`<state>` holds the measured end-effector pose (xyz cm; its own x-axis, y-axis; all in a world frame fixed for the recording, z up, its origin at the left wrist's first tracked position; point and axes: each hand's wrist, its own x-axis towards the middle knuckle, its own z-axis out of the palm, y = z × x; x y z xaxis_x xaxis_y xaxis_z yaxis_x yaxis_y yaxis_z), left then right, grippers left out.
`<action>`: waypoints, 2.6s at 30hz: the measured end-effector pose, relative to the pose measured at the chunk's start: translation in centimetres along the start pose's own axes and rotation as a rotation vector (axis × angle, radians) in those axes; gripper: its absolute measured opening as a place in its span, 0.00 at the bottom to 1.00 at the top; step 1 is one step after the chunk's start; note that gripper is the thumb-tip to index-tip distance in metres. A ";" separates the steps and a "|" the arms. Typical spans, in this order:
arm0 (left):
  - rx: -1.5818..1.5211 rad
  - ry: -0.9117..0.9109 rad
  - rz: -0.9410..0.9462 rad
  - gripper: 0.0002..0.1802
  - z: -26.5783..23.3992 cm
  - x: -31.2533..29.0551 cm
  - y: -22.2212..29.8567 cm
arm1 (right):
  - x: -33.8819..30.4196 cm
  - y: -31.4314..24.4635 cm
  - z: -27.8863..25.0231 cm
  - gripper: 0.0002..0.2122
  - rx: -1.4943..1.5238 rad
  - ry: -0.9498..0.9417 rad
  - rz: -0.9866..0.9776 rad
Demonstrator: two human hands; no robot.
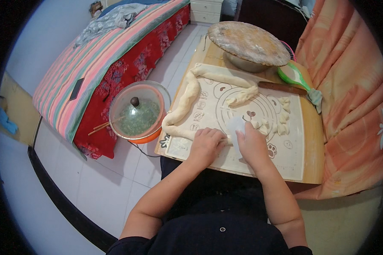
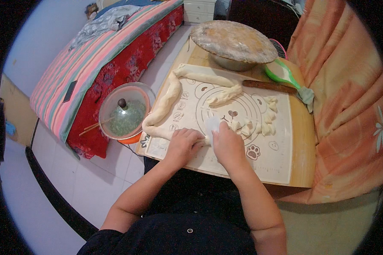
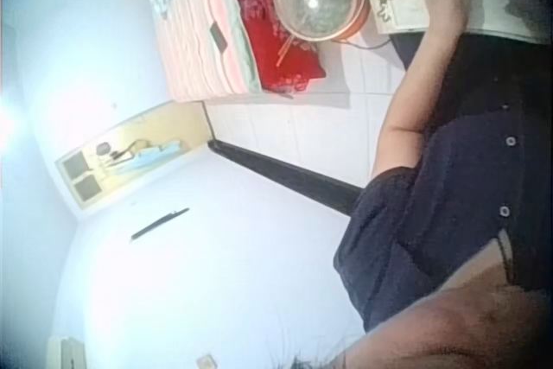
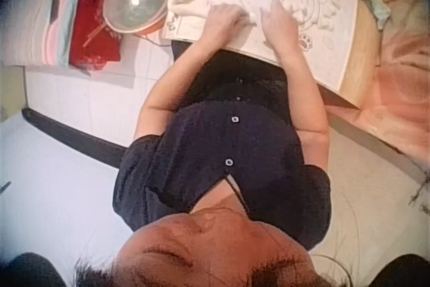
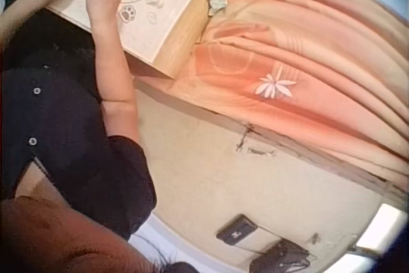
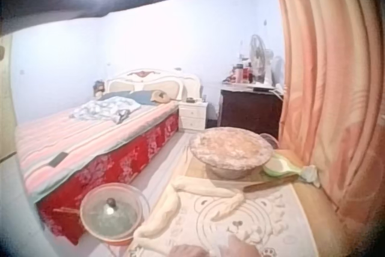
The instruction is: The person rolls a long piece of dough on a silicone mat, then repeatedly cuts off small pieces using a plastic scraper. The cut pieces are placed on the mat as the process continues.
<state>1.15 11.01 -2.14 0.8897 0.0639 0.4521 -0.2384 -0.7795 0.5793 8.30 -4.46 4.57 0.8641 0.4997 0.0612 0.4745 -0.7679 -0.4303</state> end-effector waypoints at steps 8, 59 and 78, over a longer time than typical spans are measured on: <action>0.045 -0.007 0.074 0.14 -0.4 0.0 -0.2 | 3.6 -0.1 3.0 0.11 -0.056 0.063 0.032; 0.051 0.012 -0.004 0.11 -3.2 -1.7 -2.4 | 0.9 -4.4 2.2 0.09 -0.048 -0.063 -0.021; -0.042 -0.130 -0.128 0.17 -1.3 1.6 -2.5 | 2.7 0.0 0.5 0.11 -0.024 0.085 0.049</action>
<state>2.64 13.92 -1.99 0.9558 0.0776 0.2835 -0.1340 -0.7433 0.6554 10.53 -2.95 4.29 0.8971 0.4260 0.1168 0.4340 -0.8005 -0.4134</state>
